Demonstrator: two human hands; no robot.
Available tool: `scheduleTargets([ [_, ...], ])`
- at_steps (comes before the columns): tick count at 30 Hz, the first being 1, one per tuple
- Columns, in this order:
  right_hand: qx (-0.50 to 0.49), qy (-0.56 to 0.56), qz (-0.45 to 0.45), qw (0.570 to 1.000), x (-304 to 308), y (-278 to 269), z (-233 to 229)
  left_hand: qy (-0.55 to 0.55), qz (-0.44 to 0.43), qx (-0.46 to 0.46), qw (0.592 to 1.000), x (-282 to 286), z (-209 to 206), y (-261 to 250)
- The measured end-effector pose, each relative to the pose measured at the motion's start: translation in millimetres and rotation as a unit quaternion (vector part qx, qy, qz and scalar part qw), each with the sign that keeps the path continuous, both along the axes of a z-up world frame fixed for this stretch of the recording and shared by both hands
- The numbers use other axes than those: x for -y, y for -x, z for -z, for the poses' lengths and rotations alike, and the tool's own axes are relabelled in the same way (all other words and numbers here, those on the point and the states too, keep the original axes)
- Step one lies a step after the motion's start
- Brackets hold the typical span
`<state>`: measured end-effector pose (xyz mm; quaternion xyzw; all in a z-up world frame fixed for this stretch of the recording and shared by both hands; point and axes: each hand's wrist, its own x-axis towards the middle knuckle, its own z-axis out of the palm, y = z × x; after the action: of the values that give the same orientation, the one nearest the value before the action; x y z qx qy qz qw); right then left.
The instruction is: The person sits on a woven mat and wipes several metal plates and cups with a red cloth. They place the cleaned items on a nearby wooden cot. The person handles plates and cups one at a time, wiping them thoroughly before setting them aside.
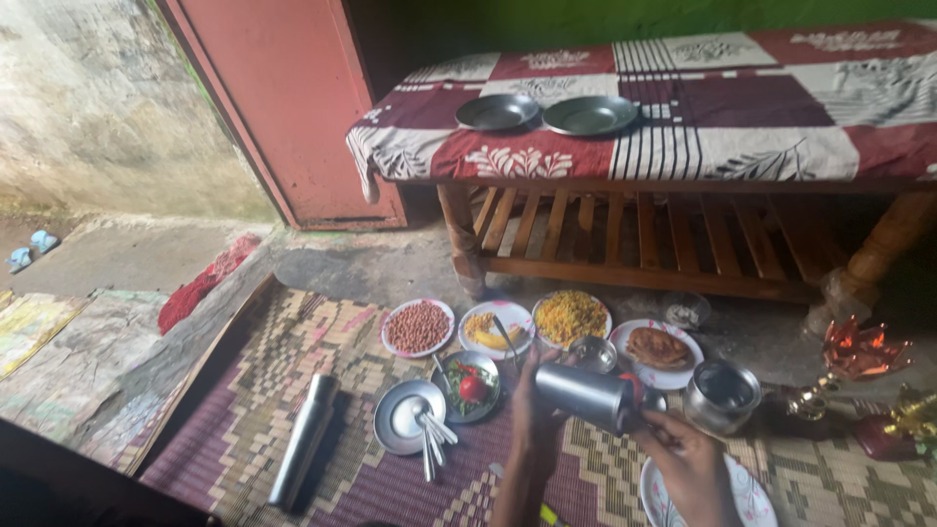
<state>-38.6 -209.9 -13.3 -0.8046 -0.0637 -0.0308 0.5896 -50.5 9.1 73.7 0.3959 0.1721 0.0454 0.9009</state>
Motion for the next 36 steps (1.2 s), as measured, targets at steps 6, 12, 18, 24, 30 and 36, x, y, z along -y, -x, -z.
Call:
scheduleTargets([
  [6, -0.180, -0.189, -0.031, 0.965, -39.9, 11.3, 48.6, 0.148, -0.112, -0.012, 0.982, 23.7, 16.8, -16.0],
  [12, 0.172, 0.165, 0.014, 0.971, -26.4, 14.0, 33.3, 0.095, -0.080, 0.001, 0.992, -1.8, 46.5, -29.2],
  [18, 0.486, 0.414, -0.074, 0.766, 17.3, -10.1, -35.1, 0.125, -0.092, -0.008, 0.988, -20.8, 62.0, -45.0],
  [24, 0.405, 0.308, 0.030, 0.861, 28.4, -15.5, -70.7, 0.241, -0.072, -0.050, 0.966, -15.8, 73.0, -59.5],
  [30, 0.235, 0.054, 0.033, 0.970, 15.7, -36.9, 28.8, 0.337, -0.096, -0.080, 0.933, -5.2, 110.3, -86.3],
  [36, 0.026, -0.430, -0.132, 0.893, -36.1, -51.1, 112.9, 0.359, -0.101, -0.048, 0.926, -2.5, 122.9, -110.0],
])
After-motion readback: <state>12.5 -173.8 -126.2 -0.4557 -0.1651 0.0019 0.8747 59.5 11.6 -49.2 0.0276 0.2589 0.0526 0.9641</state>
